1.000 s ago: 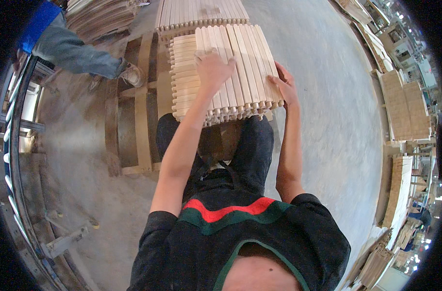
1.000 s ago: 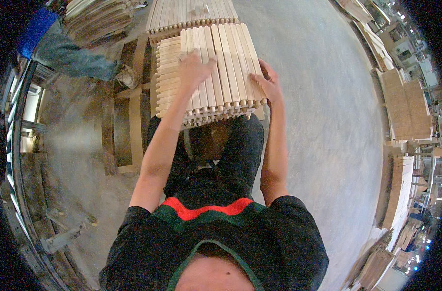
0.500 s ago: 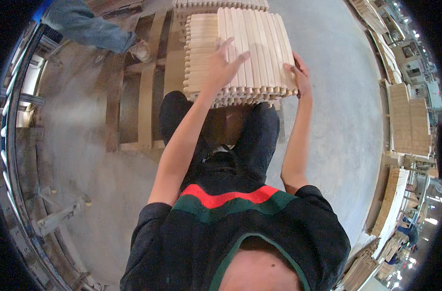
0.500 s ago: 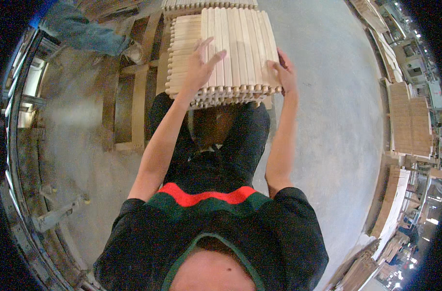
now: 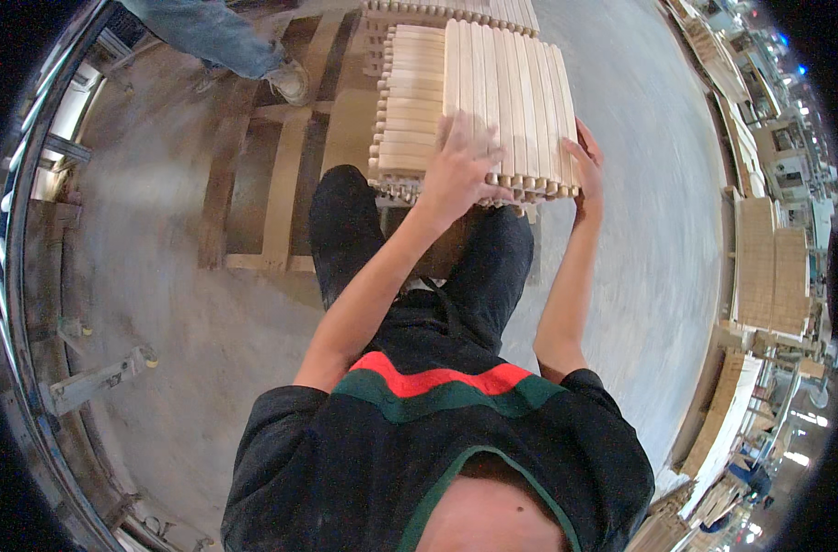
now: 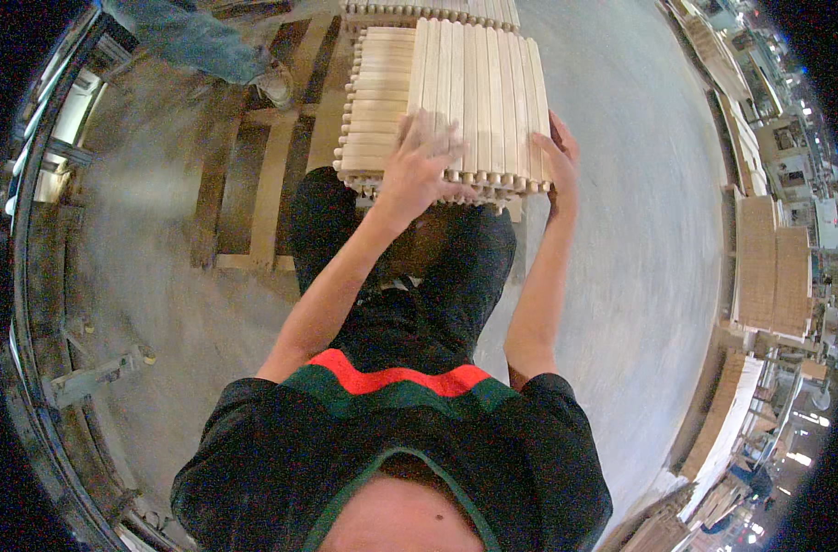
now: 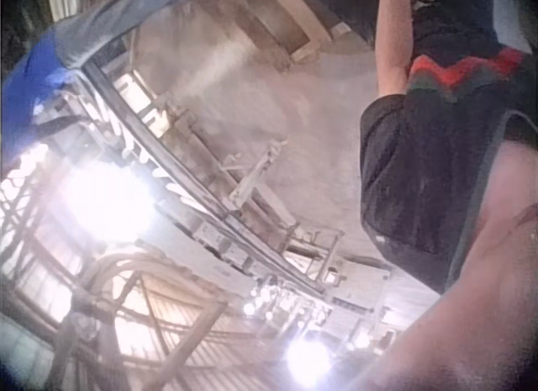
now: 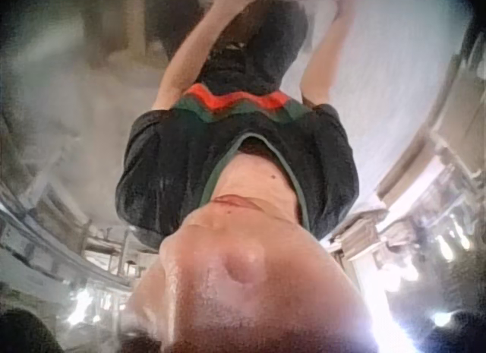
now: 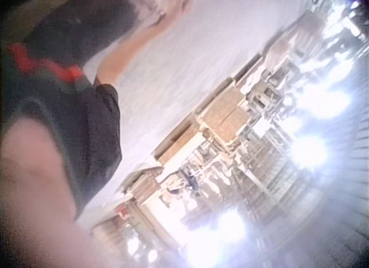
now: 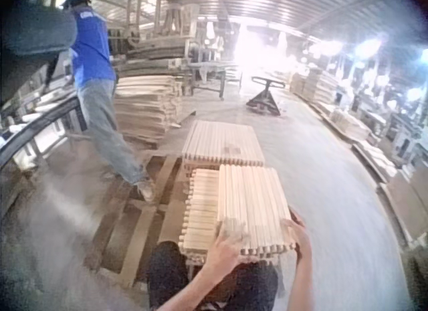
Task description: The person sits on a low stool and repeatedly picks up stacks of small, light-colored wooden parts with pegs. They align the stacks and place them onto a larger pile on a wooden pallet. Another person assists by handing over stacks and adjusting the pile.
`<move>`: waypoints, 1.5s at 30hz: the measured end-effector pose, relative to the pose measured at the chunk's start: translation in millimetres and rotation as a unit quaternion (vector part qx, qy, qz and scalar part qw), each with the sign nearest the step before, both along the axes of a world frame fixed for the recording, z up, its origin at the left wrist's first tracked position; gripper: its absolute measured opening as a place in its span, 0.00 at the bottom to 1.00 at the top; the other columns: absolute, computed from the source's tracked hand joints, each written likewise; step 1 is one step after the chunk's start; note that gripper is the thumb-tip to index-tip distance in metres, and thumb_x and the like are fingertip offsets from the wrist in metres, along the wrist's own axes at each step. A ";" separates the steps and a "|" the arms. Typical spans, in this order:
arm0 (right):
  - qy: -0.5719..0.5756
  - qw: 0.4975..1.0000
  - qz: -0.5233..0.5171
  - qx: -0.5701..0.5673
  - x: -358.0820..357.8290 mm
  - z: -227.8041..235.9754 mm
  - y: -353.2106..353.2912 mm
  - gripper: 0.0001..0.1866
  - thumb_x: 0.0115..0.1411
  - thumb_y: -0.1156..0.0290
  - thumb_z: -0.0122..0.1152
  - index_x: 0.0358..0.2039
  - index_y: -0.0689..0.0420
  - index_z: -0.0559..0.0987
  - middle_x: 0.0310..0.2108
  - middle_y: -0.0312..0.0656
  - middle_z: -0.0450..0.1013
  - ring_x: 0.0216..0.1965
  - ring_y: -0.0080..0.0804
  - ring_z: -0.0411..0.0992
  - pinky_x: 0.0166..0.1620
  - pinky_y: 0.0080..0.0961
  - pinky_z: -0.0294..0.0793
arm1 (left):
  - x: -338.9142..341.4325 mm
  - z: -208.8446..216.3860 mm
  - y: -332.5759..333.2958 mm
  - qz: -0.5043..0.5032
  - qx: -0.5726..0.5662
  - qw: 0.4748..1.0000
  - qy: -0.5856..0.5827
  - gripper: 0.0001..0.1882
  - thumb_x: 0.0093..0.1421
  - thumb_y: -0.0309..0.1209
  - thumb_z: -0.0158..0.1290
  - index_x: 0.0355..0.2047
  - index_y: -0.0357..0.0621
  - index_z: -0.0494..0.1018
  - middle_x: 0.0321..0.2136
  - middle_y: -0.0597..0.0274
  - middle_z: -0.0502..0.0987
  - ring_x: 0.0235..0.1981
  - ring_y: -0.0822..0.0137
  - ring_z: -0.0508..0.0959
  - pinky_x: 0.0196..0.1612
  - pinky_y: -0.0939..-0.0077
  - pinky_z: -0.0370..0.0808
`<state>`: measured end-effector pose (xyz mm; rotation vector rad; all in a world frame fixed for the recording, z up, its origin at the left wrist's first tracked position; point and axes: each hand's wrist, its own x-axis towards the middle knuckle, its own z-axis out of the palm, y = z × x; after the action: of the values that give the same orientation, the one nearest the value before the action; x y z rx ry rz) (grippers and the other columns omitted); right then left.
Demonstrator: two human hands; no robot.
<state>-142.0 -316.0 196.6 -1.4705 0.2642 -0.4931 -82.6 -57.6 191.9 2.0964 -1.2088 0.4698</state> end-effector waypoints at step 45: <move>-0.054 0.986 -0.159 0.000 -40.6 -28.9 37.6 0.29 0.61 0.60 0.54 0.59 0.64 0.71 0.58 0.47 0.69 0.59 0.33 0.67 0.62 0.29 0.62 | 17.9 21.7 71.8 0.051 -0.013 0.999 0.005 0.49 0.46 0.46 0.69 0.63 0.36 0.60 0.63 0.32 0.58 0.67 0.40 0.56 0.66 0.51 0.59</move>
<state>-182.5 -278.4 167.7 -1.4018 0.4148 -0.8270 -64.7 14.1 213.5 2.1422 -1.0892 0.5188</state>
